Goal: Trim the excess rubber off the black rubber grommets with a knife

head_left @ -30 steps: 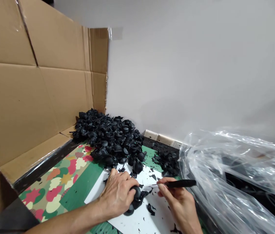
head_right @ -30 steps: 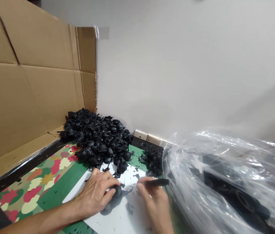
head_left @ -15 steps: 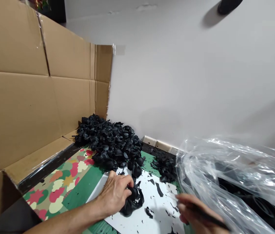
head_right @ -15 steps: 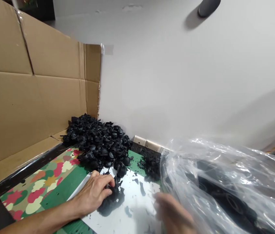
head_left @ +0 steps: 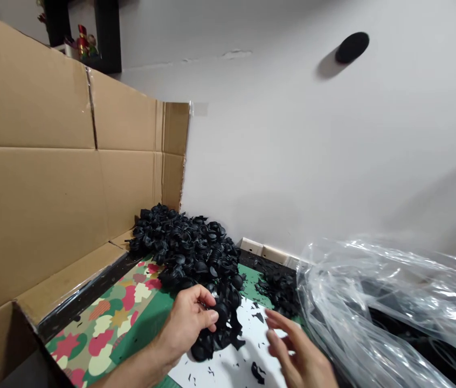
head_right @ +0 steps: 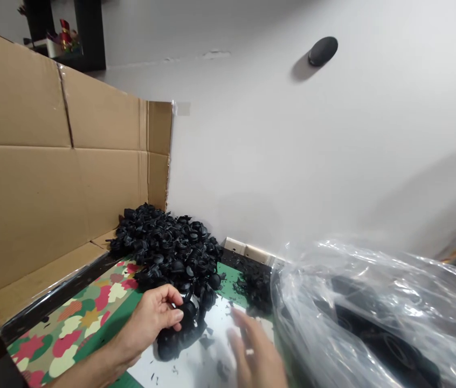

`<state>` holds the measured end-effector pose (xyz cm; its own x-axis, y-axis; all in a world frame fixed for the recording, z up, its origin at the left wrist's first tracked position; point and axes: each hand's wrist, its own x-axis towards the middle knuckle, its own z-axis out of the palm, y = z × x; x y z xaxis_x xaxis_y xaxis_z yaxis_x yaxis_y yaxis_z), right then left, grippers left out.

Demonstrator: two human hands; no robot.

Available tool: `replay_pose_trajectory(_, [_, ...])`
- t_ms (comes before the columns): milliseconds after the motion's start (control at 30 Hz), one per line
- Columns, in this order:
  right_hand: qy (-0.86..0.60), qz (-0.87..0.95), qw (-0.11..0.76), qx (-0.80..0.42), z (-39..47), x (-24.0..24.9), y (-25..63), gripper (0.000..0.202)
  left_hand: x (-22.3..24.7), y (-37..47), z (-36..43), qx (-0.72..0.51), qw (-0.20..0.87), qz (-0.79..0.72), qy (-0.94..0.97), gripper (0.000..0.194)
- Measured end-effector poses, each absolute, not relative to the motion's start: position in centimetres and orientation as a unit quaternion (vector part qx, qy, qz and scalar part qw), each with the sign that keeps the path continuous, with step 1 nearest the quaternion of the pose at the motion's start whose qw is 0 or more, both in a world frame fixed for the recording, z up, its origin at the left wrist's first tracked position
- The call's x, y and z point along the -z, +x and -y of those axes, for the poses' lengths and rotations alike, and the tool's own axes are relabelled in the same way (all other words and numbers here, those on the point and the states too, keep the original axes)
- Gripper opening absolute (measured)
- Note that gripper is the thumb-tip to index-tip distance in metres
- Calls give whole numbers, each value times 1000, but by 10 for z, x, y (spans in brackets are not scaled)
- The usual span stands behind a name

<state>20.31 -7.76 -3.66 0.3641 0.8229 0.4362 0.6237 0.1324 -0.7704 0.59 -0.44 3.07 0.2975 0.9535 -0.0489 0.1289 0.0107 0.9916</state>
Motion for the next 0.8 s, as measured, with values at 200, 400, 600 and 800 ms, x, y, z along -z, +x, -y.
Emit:
replay_pose_trajectory(200, [-525, 403, 641, -389, 49, 4, 131, 49, -39, 11, 13, -455, 666, -336, 487, 28])
replay_pose_trajectory(400, [-574, 468, 620, -258, 57, -1, 151, 30, -38, 11, 19, -442, 688, -341, 464, 38])
replay_pose_trajectory(600, [-582, 514, 598, -198, 66, 8, 161, 21, -35, 20, 21, -365, 746, -394, 395, 50])
replay_pose_trajectory(800, [-650, 556, 489, -173, 63, 5, 176, 32, -32, 18, 20, -260, 733, -412, 474, 28])
